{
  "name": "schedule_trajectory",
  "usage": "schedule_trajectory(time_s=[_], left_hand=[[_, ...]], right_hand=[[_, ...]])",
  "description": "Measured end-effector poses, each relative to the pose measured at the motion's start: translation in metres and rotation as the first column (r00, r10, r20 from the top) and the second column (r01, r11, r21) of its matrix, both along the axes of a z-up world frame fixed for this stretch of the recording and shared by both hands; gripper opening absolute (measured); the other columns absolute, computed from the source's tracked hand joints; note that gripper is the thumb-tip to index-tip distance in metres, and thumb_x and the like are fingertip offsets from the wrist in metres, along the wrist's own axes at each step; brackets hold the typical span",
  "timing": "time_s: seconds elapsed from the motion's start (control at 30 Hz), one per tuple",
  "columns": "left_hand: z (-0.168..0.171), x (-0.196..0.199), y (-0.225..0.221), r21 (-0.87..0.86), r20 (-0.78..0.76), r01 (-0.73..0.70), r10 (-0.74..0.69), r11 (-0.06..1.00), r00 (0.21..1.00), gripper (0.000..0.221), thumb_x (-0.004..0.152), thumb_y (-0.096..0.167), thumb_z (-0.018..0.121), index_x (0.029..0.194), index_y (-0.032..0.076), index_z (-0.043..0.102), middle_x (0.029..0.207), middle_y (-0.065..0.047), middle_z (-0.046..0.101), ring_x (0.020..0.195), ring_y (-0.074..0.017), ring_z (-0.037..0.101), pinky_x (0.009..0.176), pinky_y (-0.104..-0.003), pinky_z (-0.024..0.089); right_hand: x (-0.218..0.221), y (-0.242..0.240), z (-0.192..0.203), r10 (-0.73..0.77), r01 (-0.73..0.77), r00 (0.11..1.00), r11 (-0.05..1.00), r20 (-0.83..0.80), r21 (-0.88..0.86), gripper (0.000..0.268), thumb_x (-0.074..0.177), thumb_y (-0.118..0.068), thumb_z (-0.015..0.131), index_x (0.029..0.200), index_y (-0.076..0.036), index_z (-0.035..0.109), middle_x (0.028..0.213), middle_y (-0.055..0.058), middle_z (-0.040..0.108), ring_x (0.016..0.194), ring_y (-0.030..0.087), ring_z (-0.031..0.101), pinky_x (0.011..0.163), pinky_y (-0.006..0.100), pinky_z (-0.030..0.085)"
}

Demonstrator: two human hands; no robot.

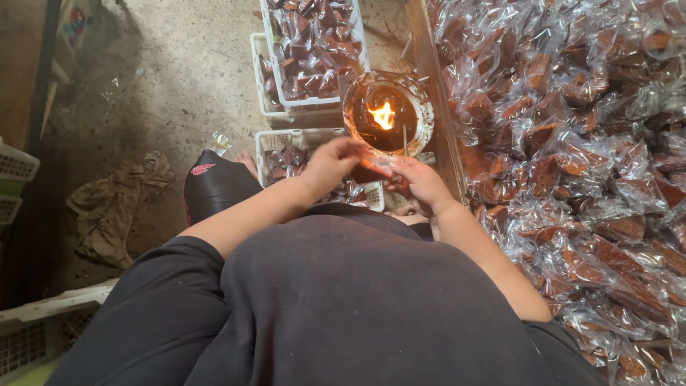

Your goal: Sealing plastic bags containing baked goods by folding the tops and passing them over a flame from an oil lamp.

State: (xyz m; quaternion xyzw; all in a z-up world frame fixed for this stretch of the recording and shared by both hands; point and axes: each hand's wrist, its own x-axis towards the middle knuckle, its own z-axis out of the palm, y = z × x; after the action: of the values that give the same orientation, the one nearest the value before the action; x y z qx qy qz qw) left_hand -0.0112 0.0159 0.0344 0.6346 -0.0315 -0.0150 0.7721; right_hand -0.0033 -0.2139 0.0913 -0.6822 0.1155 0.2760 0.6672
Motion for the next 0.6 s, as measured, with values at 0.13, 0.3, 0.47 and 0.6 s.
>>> schedule_trajectory(time_s=[0.13, 0.3, 0.47, 0.6], left_hand=[[0.008, -0.001, -0.011, 0.453, 0.094, 0.21, -0.281, 0.867, 0.955, 0.072, 0.073, 0.023, 0.091, 0.137, 0.008, 0.062, 0.112, -0.02, 0.072, 0.113, -0.0378, 0.067, 0.101, -0.048, 0.052], [-0.035, 0.025, -0.012, 0.398, -0.201, 0.346, -0.287, 0.85, 0.937, 0.056, 0.074, 0.056, 0.086, 0.113, 0.019, 0.07, 0.091, -0.007, 0.075, 0.088, -0.0244, 0.074, 0.077, -0.038, 0.058], [-0.057, 0.013, -0.037, -0.122, -0.301, 0.403, -0.421, 0.907, 0.856, 0.053, 0.082, 0.041, 0.086, 0.117, 0.006, 0.067, 0.084, -0.009, 0.073, 0.061, -0.0167, 0.069, 0.052, -0.026, 0.057], [-0.045, 0.009, -0.024, -0.27, -0.378, 0.384, -0.464, 0.883, 0.801, 0.059, 0.097, 0.043, 0.071, 0.131, -0.002, 0.054, 0.091, -0.017, 0.068, 0.073, -0.0218, 0.071, 0.061, -0.029, 0.062]], right_hand=[[0.005, 0.015, 0.027, -0.128, 0.135, 0.99, 0.972, -0.051, 0.193, 0.011, 0.098, -0.005, 0.066, 0.091, -0.01, 0.058, 0.077, 0.003, 0.065, 0.068, 0.012, 0.071, 0.071, 0.028, 0.064], [0.024, 0.015, 0.014, -0.258, 0.168, 0.946, 0.908, 0.196, 0.384, 0.024, 0.106, -0.028, 0.059, 0.126, -0.016, 0.063, 0.105, 0.002, 0.075, 0.094, 0.013, 0.074, 0.084, 0.022, 0.062], [-0.011, 0.051, 0.061, -0.111, 0.11, 0.994, 0.992, 0.02, 0.062, 0.028, 0.101, -0.034, 0.066, 0.115, -0.01, 0.067, 0.087, 0.004, 0.062, 0.047, 0.016, 0.06, 0.038, 0.026, 0.049], [0.056, 0.019, -0.054, -0.239, 0.243, 0.97, 0.955, -0.047, 0.171, 0.023, 0.102, -0.033, 0.067, 0.11, -0.012, 0.069, 0.098, 0.01, 0.076, 0.079, 0.025, 0.078, 0.065, 0.041, 0.067]])
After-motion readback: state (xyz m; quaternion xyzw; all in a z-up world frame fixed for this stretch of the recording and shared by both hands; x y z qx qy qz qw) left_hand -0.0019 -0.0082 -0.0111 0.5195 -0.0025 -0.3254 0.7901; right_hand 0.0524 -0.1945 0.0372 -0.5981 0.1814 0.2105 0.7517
